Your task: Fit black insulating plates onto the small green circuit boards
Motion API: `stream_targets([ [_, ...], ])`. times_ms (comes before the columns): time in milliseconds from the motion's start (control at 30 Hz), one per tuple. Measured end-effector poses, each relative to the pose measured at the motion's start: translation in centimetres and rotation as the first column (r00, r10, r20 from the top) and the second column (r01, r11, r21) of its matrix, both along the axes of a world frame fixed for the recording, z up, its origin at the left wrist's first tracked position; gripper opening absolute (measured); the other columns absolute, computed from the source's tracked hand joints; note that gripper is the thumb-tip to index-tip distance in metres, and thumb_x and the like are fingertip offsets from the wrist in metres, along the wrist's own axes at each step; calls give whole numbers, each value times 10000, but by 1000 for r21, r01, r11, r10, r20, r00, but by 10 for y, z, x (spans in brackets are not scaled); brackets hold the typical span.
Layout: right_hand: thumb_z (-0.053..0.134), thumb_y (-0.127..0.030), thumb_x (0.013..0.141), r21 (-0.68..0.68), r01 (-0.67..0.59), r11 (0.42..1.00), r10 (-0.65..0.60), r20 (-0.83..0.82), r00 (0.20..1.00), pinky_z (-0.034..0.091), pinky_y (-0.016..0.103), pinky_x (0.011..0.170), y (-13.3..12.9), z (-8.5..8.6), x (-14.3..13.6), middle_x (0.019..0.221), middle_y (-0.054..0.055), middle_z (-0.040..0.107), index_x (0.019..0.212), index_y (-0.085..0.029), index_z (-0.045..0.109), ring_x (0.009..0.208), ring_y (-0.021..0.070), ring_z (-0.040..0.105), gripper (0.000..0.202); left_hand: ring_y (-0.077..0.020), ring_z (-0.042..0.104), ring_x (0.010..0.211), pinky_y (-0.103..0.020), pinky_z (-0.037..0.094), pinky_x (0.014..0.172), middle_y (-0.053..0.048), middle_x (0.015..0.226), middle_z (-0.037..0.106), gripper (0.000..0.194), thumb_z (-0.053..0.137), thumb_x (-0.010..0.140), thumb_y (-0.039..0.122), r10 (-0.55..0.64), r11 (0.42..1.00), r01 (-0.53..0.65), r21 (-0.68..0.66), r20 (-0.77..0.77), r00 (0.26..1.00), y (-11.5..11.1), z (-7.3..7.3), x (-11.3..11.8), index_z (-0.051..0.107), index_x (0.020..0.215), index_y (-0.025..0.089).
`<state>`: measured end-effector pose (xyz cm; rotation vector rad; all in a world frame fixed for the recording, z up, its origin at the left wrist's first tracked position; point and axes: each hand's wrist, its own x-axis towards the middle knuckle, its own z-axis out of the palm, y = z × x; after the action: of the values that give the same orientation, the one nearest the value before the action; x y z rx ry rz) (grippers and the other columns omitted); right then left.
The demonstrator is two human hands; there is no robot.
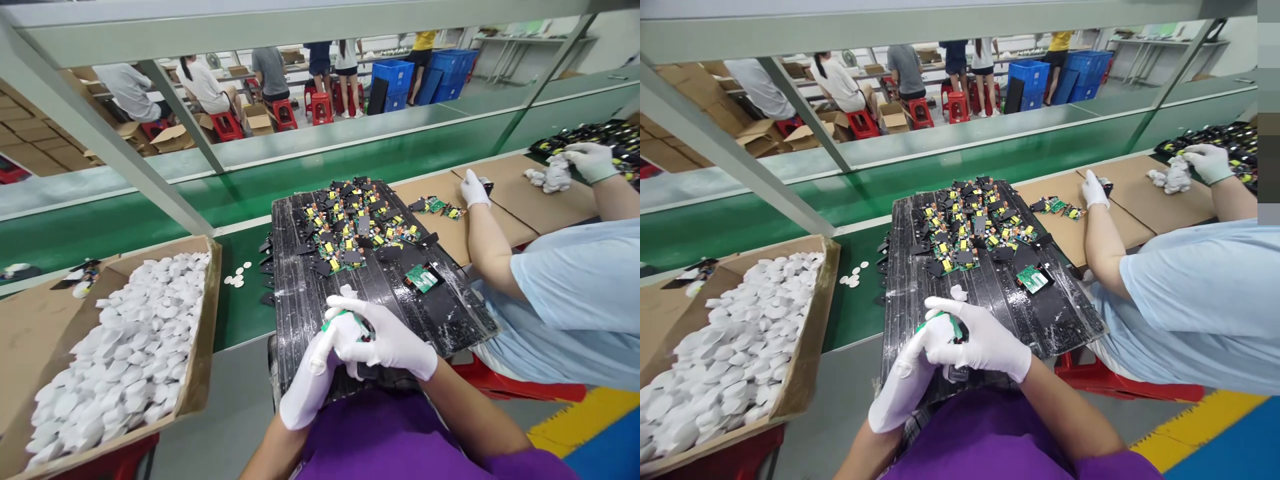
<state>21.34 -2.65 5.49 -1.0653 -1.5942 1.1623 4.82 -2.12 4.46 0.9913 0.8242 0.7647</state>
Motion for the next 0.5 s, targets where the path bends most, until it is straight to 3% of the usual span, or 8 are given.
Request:
stream_targets([
  [100, 808, -211, 706, -138, -50, 989, 27, -167, 986, 553, 317, 906, -1, 2, -7, 1148, 38, 724, 1324, -239, 600, 936, 176, 714, 653, -164, 561, 585, -300, 475, 614, -22, 677, 666, 462, 448, 957, 557, -73, 996, 78, 42, -95, 993, 2, 7, -2, 705, 919, 175],
  [233, 772, -152, 691, -285, -66, 956, -48, -374, 926, 572, 243, 663, -2, -2, -16, 946, 6, 745, 1137, -194, 698, 606, 99, 673, 453, -140, 493, 500, -283, 410, 546, -23, 533, 583, 640, 345, 952, 654, -62, 986, 93, 140, -213, 975, 0, 11, -2, 627, 648, 166],
  [300, 769, -149, 677, -296, -63, 953, -68, -412, 909, 573, 238, 636, -2, -3, -17, 1010, 25, 745, 1077, -185, 730, 633, 107, 688, 403, -134, 484, 499, -276, 395, 538, -20, 509, 548, 671, 351, 927, 698, -52, 981, 92, 169, -227, 972, -1, 12, -1, 581, 579, 173],
  [400, 794, -170, 664, -239, -72, 968, -37, -423, 905, 592, 256, 737, 0, -2, -16, 1119, 47, 735, 1105, -198, 730, 835, 150, 727, 446, -128, 464, 485, -273, 378, 532, -12, 479, 499, 705, 326, 917, 724, -50, 982, 88, 169, -221, 974, -2, 12, 0, 520, 508, 184],
  [500, 811, -212, 688, -228, -73, 971, -31, -423, 906, 594, 272, 796, 0, -1, -16, 1083, 43, 750, 1141, -204, 715, 892, 161, 729, 463, -129, 464, 482, -278, 397, 544, -14, 482, 510, 709, 294, 921, 729, -50, 986, 80, 149, -193, 980, -3, 12, 1, 528, 527, 188],
])
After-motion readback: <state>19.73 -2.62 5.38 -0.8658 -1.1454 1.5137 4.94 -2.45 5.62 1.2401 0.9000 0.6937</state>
